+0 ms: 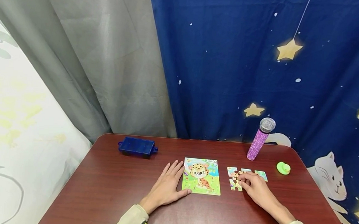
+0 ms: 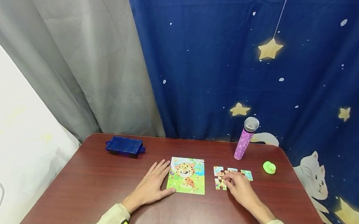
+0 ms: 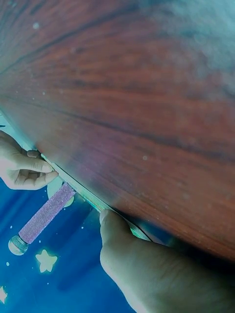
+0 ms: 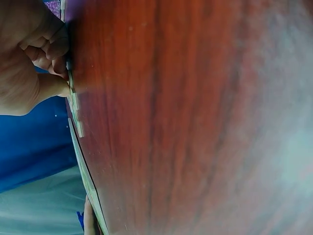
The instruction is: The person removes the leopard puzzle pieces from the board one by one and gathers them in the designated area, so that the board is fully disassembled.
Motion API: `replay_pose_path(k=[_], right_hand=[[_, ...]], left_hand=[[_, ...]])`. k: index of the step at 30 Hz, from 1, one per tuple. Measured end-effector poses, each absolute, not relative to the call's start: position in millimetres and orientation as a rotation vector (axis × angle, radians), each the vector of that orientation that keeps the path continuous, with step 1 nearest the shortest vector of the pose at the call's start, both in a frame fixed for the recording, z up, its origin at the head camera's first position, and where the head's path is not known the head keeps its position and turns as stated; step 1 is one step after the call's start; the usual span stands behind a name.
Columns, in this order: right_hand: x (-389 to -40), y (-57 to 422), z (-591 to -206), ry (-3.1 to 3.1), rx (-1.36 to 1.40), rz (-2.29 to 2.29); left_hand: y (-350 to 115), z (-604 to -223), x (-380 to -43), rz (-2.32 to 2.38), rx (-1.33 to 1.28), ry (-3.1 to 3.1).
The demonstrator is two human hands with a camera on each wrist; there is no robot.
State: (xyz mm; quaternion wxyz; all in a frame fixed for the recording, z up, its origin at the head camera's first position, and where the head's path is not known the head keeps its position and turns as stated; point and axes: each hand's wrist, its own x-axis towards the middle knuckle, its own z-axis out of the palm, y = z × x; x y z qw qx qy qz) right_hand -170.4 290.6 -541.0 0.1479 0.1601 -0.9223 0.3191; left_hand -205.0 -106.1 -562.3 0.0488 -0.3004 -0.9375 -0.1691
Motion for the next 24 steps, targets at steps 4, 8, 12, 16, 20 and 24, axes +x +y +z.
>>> replay_pose_path(k=[4, 8, 12, 16, 20, 24], right_hand=[[-171, 290, -540, -2.645, 0.470, 0.893], [-170, 289, -535, -2.659, 0.451, 0.896], [-170, 287, -526, -2.670, 0.438, 0.906], [-173, 282, -519, -2.672, 0.460, 0.943], [-175, 275, -515, -2.679, 0.492, 1.003], [-175, 266, -513, -2.721, 0.511, 1.031]], left_hand=[[-107, -563, -205, -0.519, -0.911, -2.858], [-107, -562, -204, -0.527, -0.919, -2.864], [-106, -561, -205, -0.536, -0.929, -2.859], [-105, -560, -204, -0.518, -0.925, -2.858], [-105, -559, -203, -0.500, -0.916, -2.871], [-105, -559, -202, -0.505, -0.912, -2.877]])
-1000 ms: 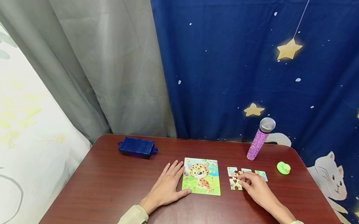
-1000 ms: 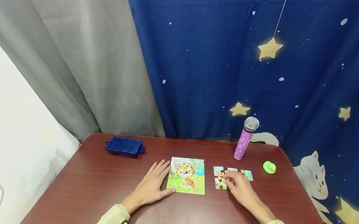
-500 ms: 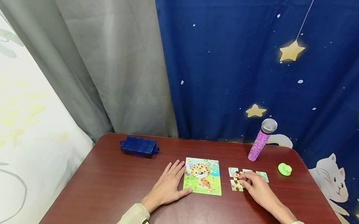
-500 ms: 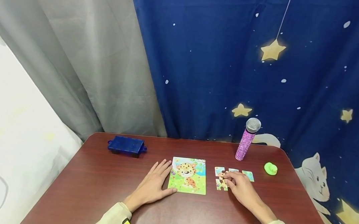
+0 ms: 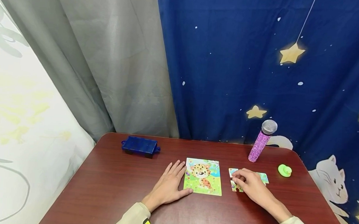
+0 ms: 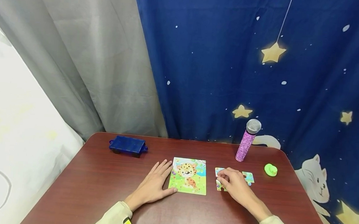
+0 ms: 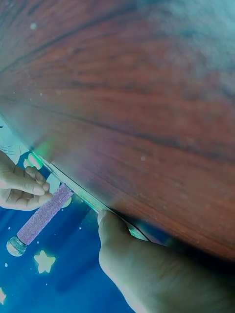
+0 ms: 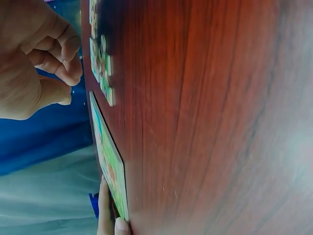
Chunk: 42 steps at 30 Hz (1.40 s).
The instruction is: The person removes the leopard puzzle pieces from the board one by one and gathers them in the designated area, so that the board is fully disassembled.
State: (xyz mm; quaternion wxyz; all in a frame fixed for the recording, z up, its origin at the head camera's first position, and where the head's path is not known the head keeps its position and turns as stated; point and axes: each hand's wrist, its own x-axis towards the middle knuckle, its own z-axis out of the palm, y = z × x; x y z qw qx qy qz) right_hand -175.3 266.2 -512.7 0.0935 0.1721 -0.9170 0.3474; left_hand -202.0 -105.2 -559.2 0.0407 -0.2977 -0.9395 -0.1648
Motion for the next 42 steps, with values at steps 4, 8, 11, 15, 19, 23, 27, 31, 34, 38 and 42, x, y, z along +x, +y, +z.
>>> replay_pose_path(k=[4, 8, 11, 15, 19, 23, 27, 31, 34, 38, 42], right_hand=[[-176, 259, -512, -2.746, 0.557, 1.057], [-177, 251, -513, -2.752, 0.620, 1.091], [-179, 245, -514, -2.748, 0.662, 1.115], [-183, 236, -516, -2.715, 0.707, 1.123], [-187, 228, -517, -2.700, 0.739, 1.116], [-191, 220, -519, -2.718, 0.753, 1.136], [-193, 212, -519, -2.724, 0.769, 1.143], [-196, 203, -519, -2.722, 0.791, 1.145], [-198, 197, -519, -2.730, 0.798, 1.160], [-202, 191, -522, -2.713, 0.813, 1.153], [-205, 187, -524, -2.716, 0.805, 1.166]], left_hand=[[-106, -560, -202, -0.503, -0.913, -2.873], [-106, -564, -203, -0.512, -0.922, -2.853], [-107, -567, -205, -0.525, -0.929, -2.834], [-108, -569, -205, -0.530, -0.933, -2.816], [-108, -568, -205, -0.535, -0.931, -2.824], [-108, -566, -204, -0.539, -0.930, -2.830], [-107, -566, -205, -0.540, -0.934, -2.826], [-107, -567, -205, -0.540, -0.934, -2.826], [-107, -567, -205, -0.538, -0.929, -2.831], [-107, -566, -205, -0.539, -0.928, -2.832], [-106, -564, -204, -0.545, -0.925, -2.845]])
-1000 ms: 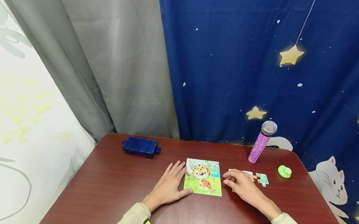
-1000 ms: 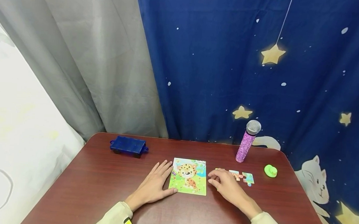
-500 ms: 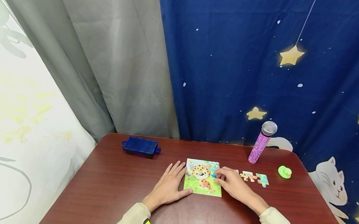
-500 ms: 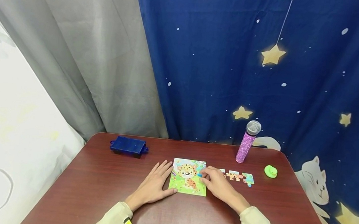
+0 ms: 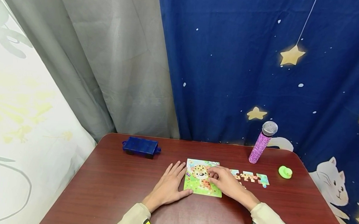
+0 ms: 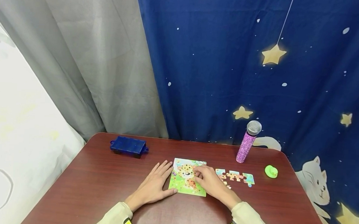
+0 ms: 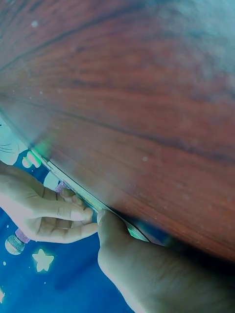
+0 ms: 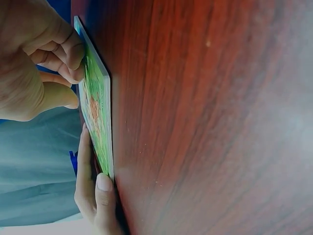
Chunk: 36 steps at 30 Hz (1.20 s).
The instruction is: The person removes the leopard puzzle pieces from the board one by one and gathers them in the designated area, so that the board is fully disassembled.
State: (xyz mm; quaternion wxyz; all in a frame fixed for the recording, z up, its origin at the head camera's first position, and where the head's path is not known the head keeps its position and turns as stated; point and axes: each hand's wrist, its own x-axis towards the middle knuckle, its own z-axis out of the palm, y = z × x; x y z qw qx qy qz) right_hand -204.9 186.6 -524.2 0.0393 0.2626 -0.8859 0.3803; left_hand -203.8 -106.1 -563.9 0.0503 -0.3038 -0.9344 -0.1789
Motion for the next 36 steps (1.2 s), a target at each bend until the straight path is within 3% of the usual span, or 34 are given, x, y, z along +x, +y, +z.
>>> replay_pose_path(k=[23, 36], right_hand=[[-213, 177, -532, -2.788, 0.737, 1.078], [-217, 180, -536, -2.673, 0.866, 1.000]], left_hand=[[-108, -567, -205, -0.546, -0.915, -2.844], [-106, -563, -205, -0.492, -0.928, -2.851]])
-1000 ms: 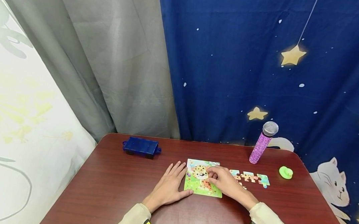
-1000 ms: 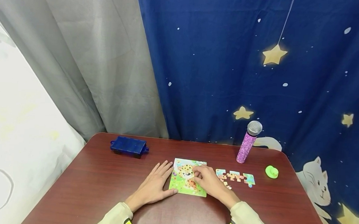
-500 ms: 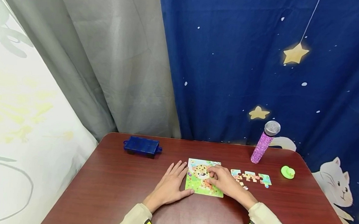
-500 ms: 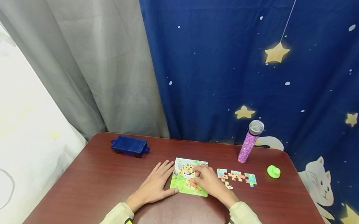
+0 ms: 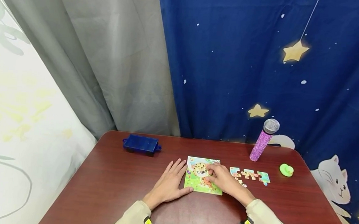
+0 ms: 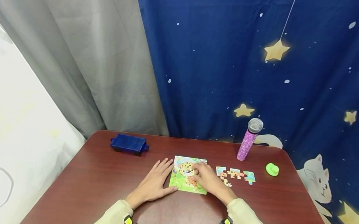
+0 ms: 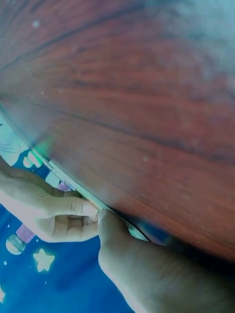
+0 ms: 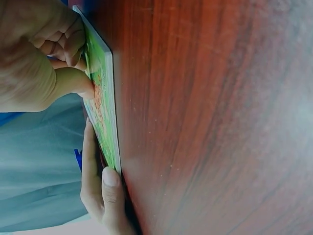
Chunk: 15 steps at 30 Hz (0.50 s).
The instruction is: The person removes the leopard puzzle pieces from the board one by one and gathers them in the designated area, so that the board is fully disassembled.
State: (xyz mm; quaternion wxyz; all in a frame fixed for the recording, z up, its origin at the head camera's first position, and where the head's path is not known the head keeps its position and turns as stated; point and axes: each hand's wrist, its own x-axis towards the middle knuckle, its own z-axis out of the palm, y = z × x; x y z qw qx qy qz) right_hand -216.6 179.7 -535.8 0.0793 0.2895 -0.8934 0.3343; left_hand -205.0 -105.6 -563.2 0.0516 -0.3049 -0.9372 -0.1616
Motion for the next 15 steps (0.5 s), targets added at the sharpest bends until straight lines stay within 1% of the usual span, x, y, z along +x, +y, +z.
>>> replay_pose_path(k=[5, 9, 15], right_hand=[[-214.3, 174.3, -526.9, -2.785, 0.780, 0.948], [-213.8, 171.4, -527.5, -2.850, 0.722, 0.942], [-212.2, 173.3, -529.9, -2.831, 0.718, 1.000]], left_hand=[[-106.0, -562.5, -204.9, -0.482, -0.931, -2.839], [-106.2, -562.3, -203.9, -0.481, -0.927, -2.843], [-105.0, -562.2, -204.1, -0.466, -0.922, -2.863]])
